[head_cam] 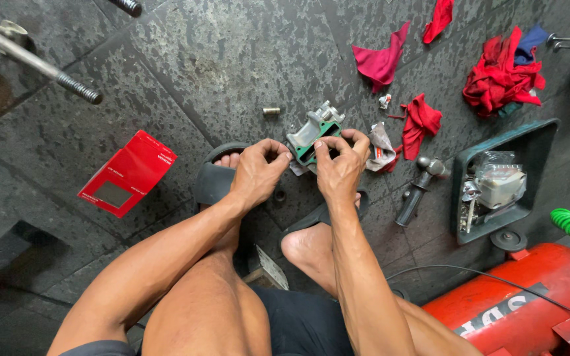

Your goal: The person sits on the floor and installs gaskets into a small engine cylinder head. They open a red box, use scissors to cut a gasket to size, and place it into the cylinder head. They repeat this process for a second gasket, trimming and fitting each piece by hand.

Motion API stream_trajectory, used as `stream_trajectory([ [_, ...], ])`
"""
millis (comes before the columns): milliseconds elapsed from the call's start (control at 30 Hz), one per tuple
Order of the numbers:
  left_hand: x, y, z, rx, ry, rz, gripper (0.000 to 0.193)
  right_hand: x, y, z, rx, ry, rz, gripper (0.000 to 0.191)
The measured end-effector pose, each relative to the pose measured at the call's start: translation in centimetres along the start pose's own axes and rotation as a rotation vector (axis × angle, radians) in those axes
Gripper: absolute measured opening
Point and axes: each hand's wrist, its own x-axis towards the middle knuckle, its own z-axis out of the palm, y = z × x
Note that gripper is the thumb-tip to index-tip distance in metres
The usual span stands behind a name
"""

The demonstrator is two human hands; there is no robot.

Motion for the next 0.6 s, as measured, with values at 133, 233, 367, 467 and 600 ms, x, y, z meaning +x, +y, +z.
stream_trajectory([
  [133,0.0,-0.1,0.1,-0.036,-0.009,-0.02,0.026,0.0,-0.1,0.3,-0.032,0.008,0.014,0.016],
  [233,0.1,-0.1,0.0,-0.049,-0.011,-0.025,0.026,0.0,-0.1,0.4,-0.043,0.03,-0.011,0.017],
  [367,0.1,0.0,-0.1,-0.059,-0.015,-0.023,0.026,-0.1,-0.1,0.5,-0.018,0.026,0.0,0.016],
  [467,0.4,0.3,0.1,-0.042,0.004,-0.004,0.025,0.0,0.0,0.4,-0.008,0.022,-0.001,0.016],
  [600,1.1,1.1,0.8,0.021,0.06,0.089,0.023,0.0,0.3,0.1,0.03,0.011,-0.03,0.014],
])
